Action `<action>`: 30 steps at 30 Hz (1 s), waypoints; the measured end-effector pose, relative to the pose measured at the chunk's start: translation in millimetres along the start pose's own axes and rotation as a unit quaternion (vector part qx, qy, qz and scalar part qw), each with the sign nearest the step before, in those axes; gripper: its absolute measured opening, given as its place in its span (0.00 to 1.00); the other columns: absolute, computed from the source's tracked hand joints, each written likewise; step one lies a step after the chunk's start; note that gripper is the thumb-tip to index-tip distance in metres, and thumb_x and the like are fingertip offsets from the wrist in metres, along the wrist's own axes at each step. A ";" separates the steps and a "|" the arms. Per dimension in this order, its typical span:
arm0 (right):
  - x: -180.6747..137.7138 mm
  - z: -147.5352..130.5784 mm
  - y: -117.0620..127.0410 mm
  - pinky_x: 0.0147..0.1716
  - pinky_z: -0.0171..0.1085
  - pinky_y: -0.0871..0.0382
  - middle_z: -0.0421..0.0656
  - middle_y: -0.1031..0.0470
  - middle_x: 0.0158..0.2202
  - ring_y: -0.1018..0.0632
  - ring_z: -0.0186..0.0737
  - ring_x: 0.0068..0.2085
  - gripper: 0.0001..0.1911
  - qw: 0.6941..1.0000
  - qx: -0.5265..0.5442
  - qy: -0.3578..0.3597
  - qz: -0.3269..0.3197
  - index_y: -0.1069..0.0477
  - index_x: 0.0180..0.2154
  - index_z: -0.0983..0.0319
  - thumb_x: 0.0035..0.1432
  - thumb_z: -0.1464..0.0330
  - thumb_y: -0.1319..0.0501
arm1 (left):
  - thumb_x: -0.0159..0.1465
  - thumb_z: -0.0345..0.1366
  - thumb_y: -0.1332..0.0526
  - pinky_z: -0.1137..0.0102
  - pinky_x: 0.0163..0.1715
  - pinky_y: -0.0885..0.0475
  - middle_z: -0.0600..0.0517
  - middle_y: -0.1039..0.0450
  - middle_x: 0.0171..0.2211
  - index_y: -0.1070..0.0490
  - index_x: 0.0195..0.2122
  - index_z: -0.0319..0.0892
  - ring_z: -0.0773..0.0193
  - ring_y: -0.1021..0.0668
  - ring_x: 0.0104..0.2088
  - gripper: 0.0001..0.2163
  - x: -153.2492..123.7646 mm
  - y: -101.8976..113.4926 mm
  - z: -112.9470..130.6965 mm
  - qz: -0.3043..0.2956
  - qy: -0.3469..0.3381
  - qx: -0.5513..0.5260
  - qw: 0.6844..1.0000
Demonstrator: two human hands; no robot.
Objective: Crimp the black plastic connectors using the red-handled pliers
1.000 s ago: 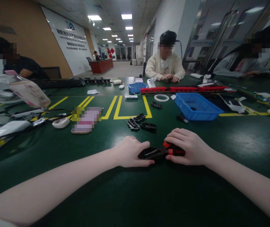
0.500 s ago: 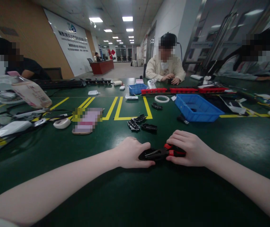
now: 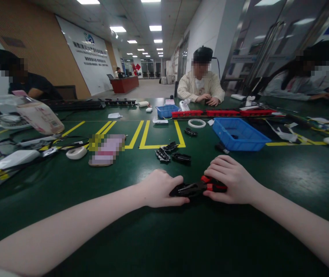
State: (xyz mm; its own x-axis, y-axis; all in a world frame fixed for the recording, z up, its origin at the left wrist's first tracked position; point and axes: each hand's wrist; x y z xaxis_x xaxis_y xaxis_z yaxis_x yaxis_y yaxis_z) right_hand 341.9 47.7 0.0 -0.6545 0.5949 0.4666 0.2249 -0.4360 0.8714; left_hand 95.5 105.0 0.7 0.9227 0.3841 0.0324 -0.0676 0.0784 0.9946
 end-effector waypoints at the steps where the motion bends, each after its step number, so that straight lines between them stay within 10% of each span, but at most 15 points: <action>1: -0.1 0.3 -0.3 0.46 0.50 0.34 0.46 0.23 0.31 0.25 0.46 0.37 0.15 1.000 -0.001 0.002 0.007 0.27 0.34 0.62 0.56 0.56 0.41 | 0.64 0.54 0.46 0.72 0.21 0.41 0.55 0.30 0.22 0.34 0.35 0.42 0.65 0.27 0.21 0.18 0.0 -0.3 -0.1 0.000 0.000 0.002 1.000; 30: -3.7 -1.9 -8.1 0.58 0.55 0.46 0.42 0.25 0.30 0.25 0.41 0.34 0.15 0.999 0.051 -0.016 0.007 0.28 0.35 0.62 0.55 0.57 0.40 | 0.63 0.55 0.46 0.73 0.21 0.43 0.56 0.31 0.21 0.35 0.32 0.43 0.64 0.27 0.21 0.18 -0.5 -3.2 -0.9 0.015 -0.003 0.015 1.000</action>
State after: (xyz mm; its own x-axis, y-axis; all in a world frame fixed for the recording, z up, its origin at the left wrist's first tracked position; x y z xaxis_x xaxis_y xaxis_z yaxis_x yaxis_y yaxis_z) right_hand 341.1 47.8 -9.1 -0.6281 0.6111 0.4817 0.3071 -0.3741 0.8751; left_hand 94.9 105.3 -2.5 0.9225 0.3808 0.0627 -0.0836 0.0386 0.9958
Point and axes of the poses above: each hand's wrist, its own x-axis towards the middle knuckle, its own y-axis out of the back of the hand, z = x × y
